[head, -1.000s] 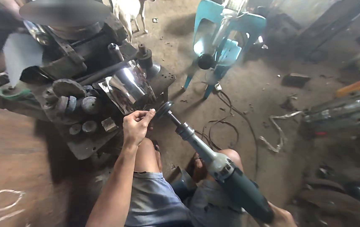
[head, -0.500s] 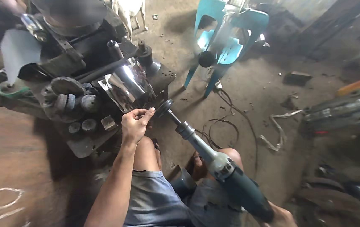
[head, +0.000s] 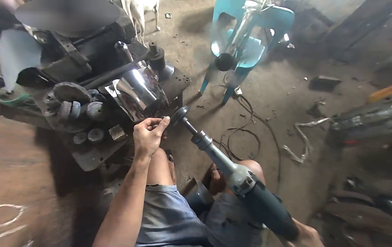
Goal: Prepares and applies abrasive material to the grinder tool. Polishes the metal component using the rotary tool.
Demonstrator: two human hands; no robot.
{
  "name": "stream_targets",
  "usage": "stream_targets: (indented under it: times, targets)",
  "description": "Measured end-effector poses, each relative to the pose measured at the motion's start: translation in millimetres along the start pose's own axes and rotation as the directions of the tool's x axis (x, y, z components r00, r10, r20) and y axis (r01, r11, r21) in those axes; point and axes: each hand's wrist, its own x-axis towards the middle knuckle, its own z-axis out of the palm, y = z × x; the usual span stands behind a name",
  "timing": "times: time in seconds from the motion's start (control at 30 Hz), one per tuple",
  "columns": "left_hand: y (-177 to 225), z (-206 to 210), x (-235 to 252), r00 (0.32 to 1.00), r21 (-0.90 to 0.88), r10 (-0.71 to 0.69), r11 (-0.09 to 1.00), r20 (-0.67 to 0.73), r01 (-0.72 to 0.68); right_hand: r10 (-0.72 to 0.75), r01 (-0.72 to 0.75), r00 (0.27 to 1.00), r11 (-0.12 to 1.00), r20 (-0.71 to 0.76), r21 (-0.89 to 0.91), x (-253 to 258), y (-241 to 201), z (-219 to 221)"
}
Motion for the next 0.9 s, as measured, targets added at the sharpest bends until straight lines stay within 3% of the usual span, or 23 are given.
stream_targets:
  times: [0.9]
  targets:
    - [1.2,3.3,-4.6,1.0,0.002,0.0,1.0,-0.017,0.0,0.022,-0.022,1.0,0.999,0.003,-0.041,-0.6,-1.4,2.4]
